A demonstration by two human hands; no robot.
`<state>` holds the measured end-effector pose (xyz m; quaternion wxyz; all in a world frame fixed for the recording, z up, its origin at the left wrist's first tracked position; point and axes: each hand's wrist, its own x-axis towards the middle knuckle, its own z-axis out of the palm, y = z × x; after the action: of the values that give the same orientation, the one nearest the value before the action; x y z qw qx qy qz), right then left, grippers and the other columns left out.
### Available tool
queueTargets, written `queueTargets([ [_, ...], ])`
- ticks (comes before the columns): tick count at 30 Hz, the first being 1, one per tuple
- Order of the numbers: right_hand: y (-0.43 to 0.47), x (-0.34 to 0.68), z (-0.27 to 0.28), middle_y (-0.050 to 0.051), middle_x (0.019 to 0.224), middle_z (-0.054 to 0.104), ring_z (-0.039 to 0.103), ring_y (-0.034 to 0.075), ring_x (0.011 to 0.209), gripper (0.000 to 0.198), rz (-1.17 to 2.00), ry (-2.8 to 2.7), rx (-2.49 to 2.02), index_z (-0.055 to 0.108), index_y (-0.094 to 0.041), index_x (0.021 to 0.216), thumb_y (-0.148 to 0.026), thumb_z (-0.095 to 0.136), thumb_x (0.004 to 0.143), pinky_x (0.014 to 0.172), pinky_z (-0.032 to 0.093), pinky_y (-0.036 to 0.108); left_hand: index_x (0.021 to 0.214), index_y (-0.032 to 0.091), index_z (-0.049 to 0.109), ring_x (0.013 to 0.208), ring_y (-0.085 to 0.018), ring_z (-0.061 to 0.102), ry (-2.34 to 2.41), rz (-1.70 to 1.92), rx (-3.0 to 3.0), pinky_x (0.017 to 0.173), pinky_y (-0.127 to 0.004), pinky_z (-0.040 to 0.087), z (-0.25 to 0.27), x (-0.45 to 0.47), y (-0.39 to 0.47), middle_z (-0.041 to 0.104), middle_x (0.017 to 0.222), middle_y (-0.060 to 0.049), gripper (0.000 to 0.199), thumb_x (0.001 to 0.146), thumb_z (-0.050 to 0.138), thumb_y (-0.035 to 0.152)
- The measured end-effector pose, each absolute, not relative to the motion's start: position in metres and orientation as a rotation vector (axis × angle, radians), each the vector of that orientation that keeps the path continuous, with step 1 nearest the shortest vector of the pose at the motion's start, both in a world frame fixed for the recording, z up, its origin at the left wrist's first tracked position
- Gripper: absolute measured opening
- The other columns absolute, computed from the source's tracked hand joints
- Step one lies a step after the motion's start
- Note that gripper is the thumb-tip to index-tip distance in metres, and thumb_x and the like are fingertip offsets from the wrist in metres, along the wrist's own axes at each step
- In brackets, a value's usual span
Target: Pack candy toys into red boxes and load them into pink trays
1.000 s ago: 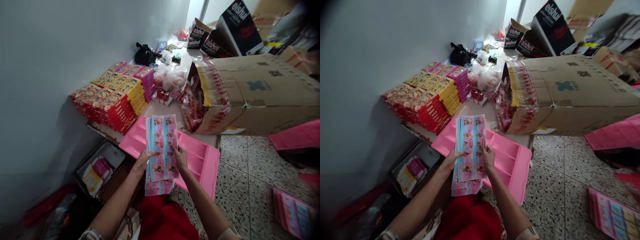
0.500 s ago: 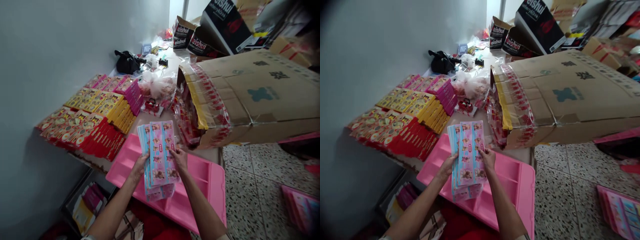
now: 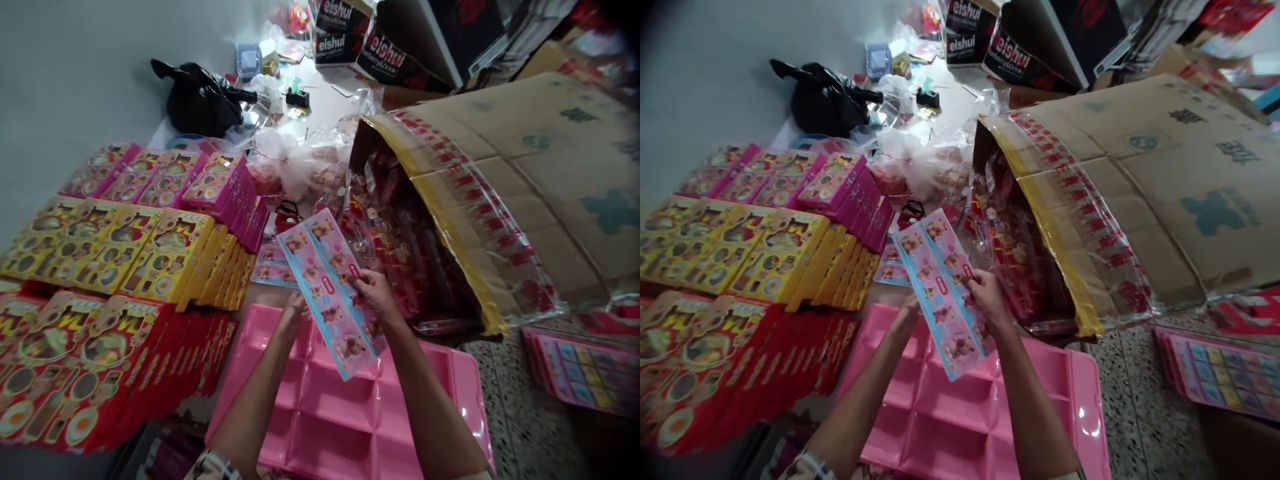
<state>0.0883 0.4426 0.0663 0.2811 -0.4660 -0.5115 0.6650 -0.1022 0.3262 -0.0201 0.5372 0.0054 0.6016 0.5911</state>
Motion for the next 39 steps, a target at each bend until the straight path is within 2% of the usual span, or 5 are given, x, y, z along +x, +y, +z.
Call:
queueTargets([
  [6, 0.39, 0.142, 0.055, -0.004, 0.057, 0.053, 0.04, 0.009, 0.049, 0.045, 2.041, -1.521, -1.29, 0.074, -0.013, 0.081, -0.057, 0.079, 0.07, 0.045, 0.03, 0.022, 0.109, 0.015, 0.075, 0.094, -0.018, 0.07, 1.798, 1.612, 0.463, 0.079, -0.023, 0.053, 0.068, -0.162, 0.299, 0.076, 0.111, -0.011, 0.06, 0.074, 0.083, 0.063],
  [11, 0.354, 0.187, 0.068, -0.005, 0.054, 0.049, 0.04, 0.009, 0.046, 0.048, 2.157, -1.65, -1.239, 0.074, -0.015, 0.075, -0.062, 0.078, 0.067, 0.043, 0.031, 0.022, 0.096, 0.013, 0.081, 0.083, -0.021, 0.07, 1.557, 0.951, 0.987, 0.071, -0.023, 0.052, 0.124, -0.147, 0.315, 0.079, 0.091, -0.008, 0.048, 0.059, 0.097, 0.039],
  [21, 0.32, 0.294, 0.058, 0.0, 0.056, 0.059, 0.046, 0.012, 0.048, 0.045, 2.165, -1.74, -1.268, 0.078, -0.015, 0.077, -0.059, 0.08, 0.066, 0.045, 0.034, 0.024, 0.078, 0.012, 0.082, 0.063, -0.016, 0.063, 1.366, 0.674, 0.971, 0.06, -0.023, 0.046, 0.107, -0.053, 0.234, 0.075, 0.074, -0.009, 0.032, 0.064, 0.091, 0.039],
  [28, 0.265, 0.265, 0.067, 0.012, 0.101, 0.075, 0.066, 0.025, 0.086, 0.027, 0.914, -1.895, -1.294, 0.077, -0.02, 0.108, -0.033, 0.075, 0.085, 0.082, 0.051, 0.037, 0.082, 0.013, 0.082, 0.065, -0.017, 0.066, 1.365, 0.756, 0.798, 0.063, -0.024, 0.05, 0.093, 0.0, 0.233, 0.076, 0.076, -0.008, 0.034, 0.065, 0.092, 0.04],
  [39, 0.252, 0.186, 0.061, 0.007, 0.098, 0.081, 0.073, 0.024, 0.088, 0.02, 1.318, -1.672, -1.157, 0.083, -0.026, 0.104, -0.033, 0.072, 0.089, 0.082, 0.053, 0.036, 0.084, 0.018, 0.083, 0.079, -0.022, 0.067, 1.366, 0.746, 1.296, 0.071, -0.025, 0.05, 0.098, 0.007, 0.235, 0.077, 0.083, -0.007, 0.013, 0.078, 0.072, 0.024],
])
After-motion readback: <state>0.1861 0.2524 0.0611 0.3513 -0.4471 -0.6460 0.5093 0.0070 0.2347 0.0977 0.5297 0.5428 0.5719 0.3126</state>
